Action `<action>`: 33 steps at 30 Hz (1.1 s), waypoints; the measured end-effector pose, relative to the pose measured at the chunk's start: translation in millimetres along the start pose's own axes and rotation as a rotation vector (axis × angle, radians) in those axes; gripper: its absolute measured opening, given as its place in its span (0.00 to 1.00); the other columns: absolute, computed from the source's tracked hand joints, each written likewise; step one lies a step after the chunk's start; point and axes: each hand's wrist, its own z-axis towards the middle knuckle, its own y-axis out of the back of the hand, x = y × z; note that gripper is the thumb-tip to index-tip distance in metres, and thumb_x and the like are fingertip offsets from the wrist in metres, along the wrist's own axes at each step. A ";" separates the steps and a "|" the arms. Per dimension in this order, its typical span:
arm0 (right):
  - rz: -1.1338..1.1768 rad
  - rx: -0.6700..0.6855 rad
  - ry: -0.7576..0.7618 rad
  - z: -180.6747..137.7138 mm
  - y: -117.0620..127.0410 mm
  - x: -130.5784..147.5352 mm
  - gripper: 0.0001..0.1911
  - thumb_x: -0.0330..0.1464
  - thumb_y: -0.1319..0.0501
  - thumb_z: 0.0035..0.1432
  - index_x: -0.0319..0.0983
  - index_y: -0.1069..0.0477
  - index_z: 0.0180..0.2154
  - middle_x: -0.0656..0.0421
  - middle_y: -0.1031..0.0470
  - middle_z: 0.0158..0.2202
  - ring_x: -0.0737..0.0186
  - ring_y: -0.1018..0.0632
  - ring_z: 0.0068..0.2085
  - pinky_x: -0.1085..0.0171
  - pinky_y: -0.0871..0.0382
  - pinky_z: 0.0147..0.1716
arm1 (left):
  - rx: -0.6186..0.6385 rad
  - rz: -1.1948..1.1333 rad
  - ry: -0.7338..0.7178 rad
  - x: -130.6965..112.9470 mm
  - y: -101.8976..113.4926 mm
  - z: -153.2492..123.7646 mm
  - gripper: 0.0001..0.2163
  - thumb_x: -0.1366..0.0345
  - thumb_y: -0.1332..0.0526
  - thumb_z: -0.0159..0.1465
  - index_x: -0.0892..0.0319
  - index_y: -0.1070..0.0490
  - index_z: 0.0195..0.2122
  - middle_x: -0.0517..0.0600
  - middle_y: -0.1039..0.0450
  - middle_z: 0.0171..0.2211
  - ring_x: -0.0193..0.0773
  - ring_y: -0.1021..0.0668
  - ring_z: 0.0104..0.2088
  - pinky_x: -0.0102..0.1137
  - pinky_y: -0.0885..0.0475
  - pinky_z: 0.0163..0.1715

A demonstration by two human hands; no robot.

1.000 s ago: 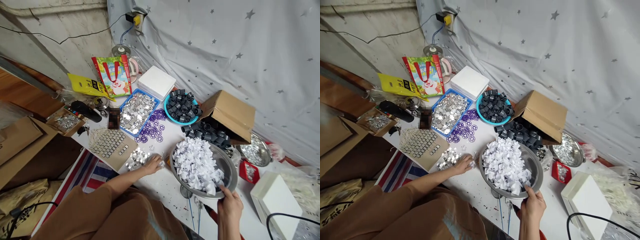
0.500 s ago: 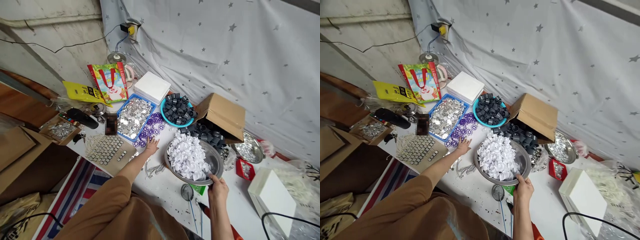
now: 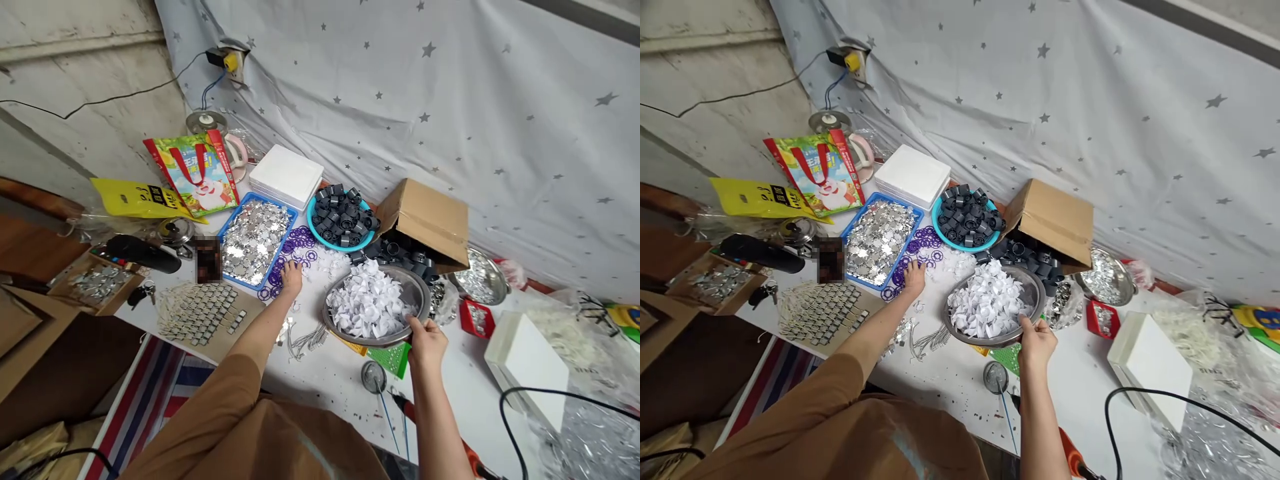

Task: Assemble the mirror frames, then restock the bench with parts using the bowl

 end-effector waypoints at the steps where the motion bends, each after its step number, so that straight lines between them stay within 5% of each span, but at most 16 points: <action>1: -0.009 0.002 0.014 -1.1 -1.4 1.6 0.22 0.35 0.31 0.34 0.41 0.47 0.17 0.72 0.48 0.12 0.75 0.45 0.15 0.69 0.48 0.13 | 0.011 -0.013 -0.003 3.9 2.9 2.5 0.18 0.78 0.52 0.63 0.62 0.31 0.51 0.66 0.37 0.54 0.56 0.37 0.58 0.51 0.38 0.53; 6: -0.064 0.041 0.052 -5.4 -13.2 9.0 0.21 0.38 0.32 0.39 0.42 0.46 0.18 0.71 0.45 0.12 0.72 0.41 0.14 0.68 0.45 0.14 | 0.040 -0.133 -0.116 -2.2 10.0 -8.2 0.17 0.71 0.47 0.66 0.61 0.32 0.55 0.63 0.36 0.56 0.53 0.37 0.59 0.47 0.39 0.58; 13: -0.214 0.115 0.108 -9.0 -35.5 19.8 0.18 0.43 0.35 0.46 0.42 0.42 0.20 0.67 0.39 0.12 0.68 0.37 0.15 0.66 0.43 0.16 | 0.157 -0.509 -0.523 -67.2 29.9 -73.4 0.23 0.58 0.57 0.72 0.48 0.51 0.67 0.49 0.48 0.67 0.42 0.40 0.65 0.35 0.41 0.61; 16: -0.309 0.119 0.170 -10.3 -47.7 25.4 0.16 0.43 0.37 0.47 0.42 0.40 0.21 0.67 0.38 0.14 0.67 0.34 0.17 0.66 0.40 0.21 | 0.236 -0.636 -0.711 -79.4 37.2 -85.6 0.28 0.49 0.42 0.64 0.46 0.43 0.64 0.48 0.54 0.69 0.53 0.51 0.68 0.45 0.48 0.64; 19: -0.406 0.130 0.238 -13.6 -62.0 33.1 0.13 0.40 0.38 0.48 0.41 0.39 0.21 0.65 0.36 0.15 0.66 0.34 0.19 0.65 0.41 0.24 | 0.199 -0.560 -0.592 -76.1 27.7 -74.6 0.28 0.50 0.34 0.57 0.47 0.34 0.59 0.49 0.51 0.68 0.57 0.52 0.68 0.50 0.51 0.65; 26: -0.575 0.152 0.387 -28.2 -82.9 43.5 0.13 0.36 0.41 0.49 0.42 0.44 0.19 0.66 0.39 0.15 0.66 0.37 0.21 0.64 0.46 0.27 | 0.108 -0.600 -0.209 -51.0 -8.2 -31.1 0.18 0.66 0.36 0.58 0.57 0.27 0.50 0.56 0.37 0.60 0.49 0.36 0.61 0.45 0.40 0.61; 33: -0.632 0.231 0.426 -43.6 -82.6 37.3 0.14 0.40 0.45 0.55 0.43 0.46 0.23 0.65 0.35 0.17 0.65 0.34 0.21 0.64 0.45 0.27 | 0.001 -0.751 -0.118 -68.4 16.8 -42.7 0.17 0.69 0.48 0.63 0.57 0.31 0.52 0.57 0.37 0.58 0.49 0.37 0.61 0.49 0.43 0.61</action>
